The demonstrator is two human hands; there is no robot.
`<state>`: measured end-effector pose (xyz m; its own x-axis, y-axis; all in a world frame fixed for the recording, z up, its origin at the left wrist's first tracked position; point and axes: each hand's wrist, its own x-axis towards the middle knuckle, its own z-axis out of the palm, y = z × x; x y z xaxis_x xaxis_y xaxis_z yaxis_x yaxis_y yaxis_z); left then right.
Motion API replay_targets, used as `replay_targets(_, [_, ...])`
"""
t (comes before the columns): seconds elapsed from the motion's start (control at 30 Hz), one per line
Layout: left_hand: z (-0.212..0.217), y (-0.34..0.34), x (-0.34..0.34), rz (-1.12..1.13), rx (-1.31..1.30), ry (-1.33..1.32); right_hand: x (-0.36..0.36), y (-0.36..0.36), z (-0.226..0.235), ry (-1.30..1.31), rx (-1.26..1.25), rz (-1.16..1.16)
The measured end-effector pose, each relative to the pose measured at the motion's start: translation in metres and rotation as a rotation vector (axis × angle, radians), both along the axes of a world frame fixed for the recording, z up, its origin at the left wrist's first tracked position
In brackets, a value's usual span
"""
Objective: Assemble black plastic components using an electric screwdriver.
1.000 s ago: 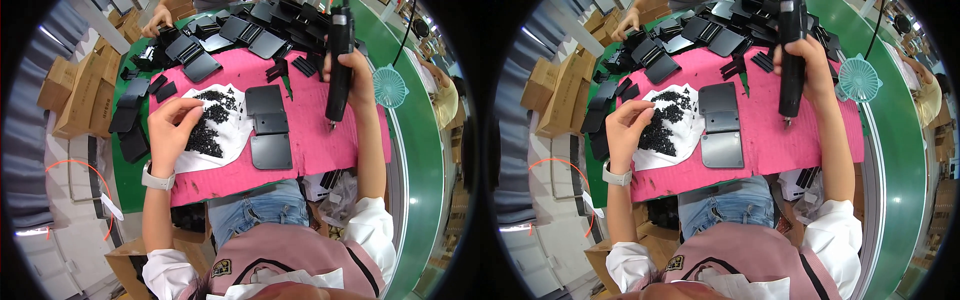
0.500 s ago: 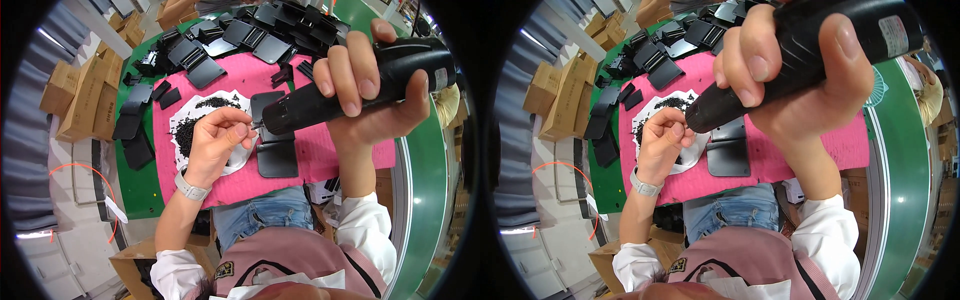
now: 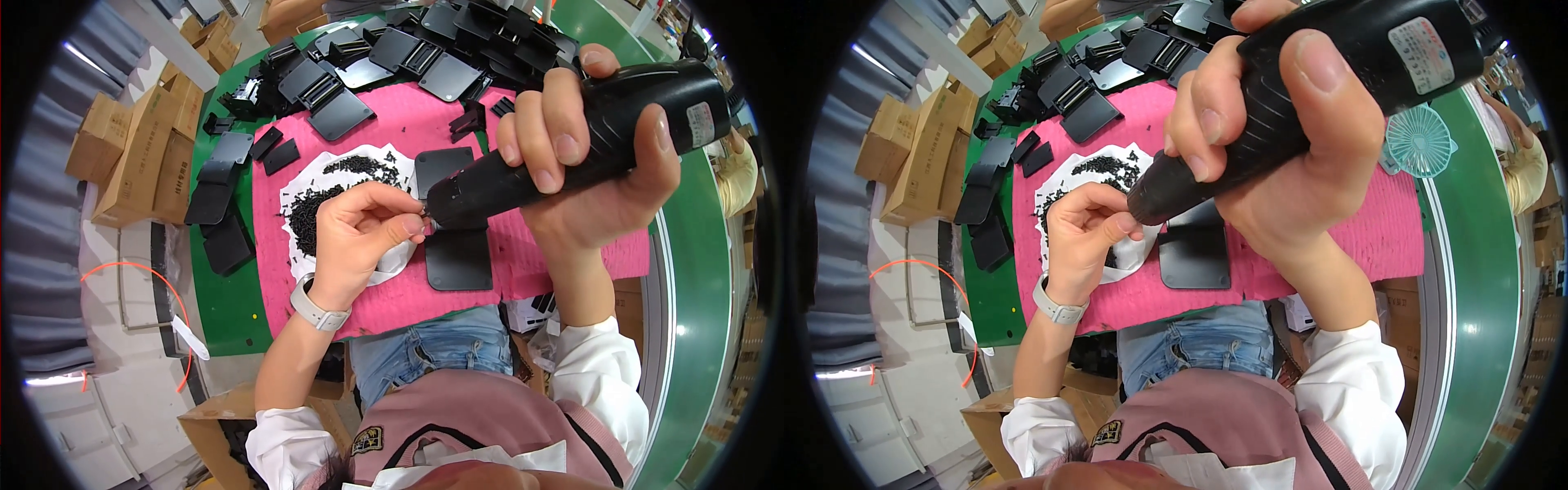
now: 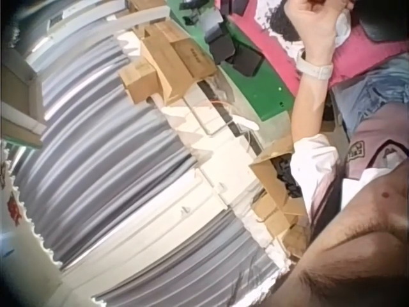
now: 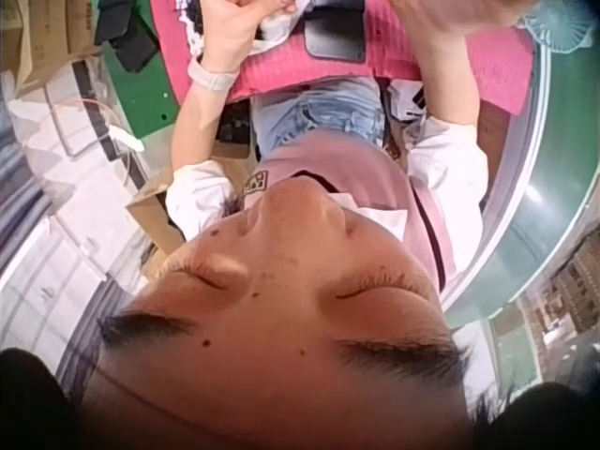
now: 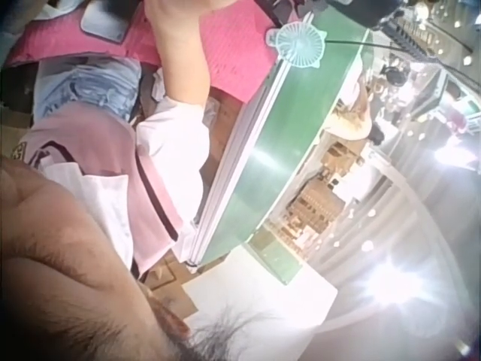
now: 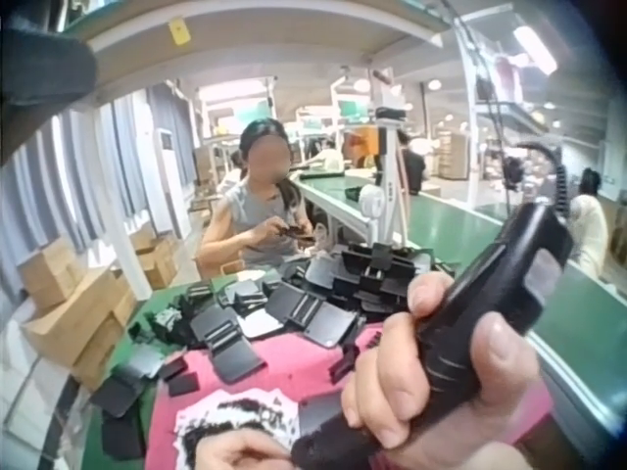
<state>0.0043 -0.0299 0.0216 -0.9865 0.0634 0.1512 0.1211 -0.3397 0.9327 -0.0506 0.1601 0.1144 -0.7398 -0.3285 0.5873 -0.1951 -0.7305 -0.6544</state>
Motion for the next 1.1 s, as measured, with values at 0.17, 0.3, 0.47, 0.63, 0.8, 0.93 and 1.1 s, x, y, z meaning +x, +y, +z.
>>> replay_targets(0.17, [0.001,0.002,-0.001,-0.110,0.196,-0.069,-0.006,-0.001,-0.004,0.005,0.083,-0.116])
replay_targets(0.3, [-0.001,0.004,-0.005,0.025,0.010,-0.105,-0.031,0.006,-0.013,-0.001,-0.135,0.198])
replay_targets(0.47, [0.001,0.003,-0.002,0.188,-0.351,-0.061,-0.044,0.030,-0.010,0.184,0.190,0.117])
replay_targets(0.63, [-0.005,0.012,-0.002,0.076,-0.589,0.027,-0.039,0.026,-0.018,0.126,0.227,0.021])
replay_targets(0.8, [-0.008,0.018,-0.001,0.064,-0.629,0.070,-0.038,0.023,-0.020,0.126,0.330,-0.026])
replay_targets(0.93, [-0.008,0.020,-0.002,0.078,-0.662,0.074,-0.033,0.021,-0.018,0.122,0.424,0.006])
replay_targets(1.1, [-0.003,0.024,-0.001,0.077,-0.678,0.075,-0.029,0.012,-0.017,0.189,0.436,-0.069])
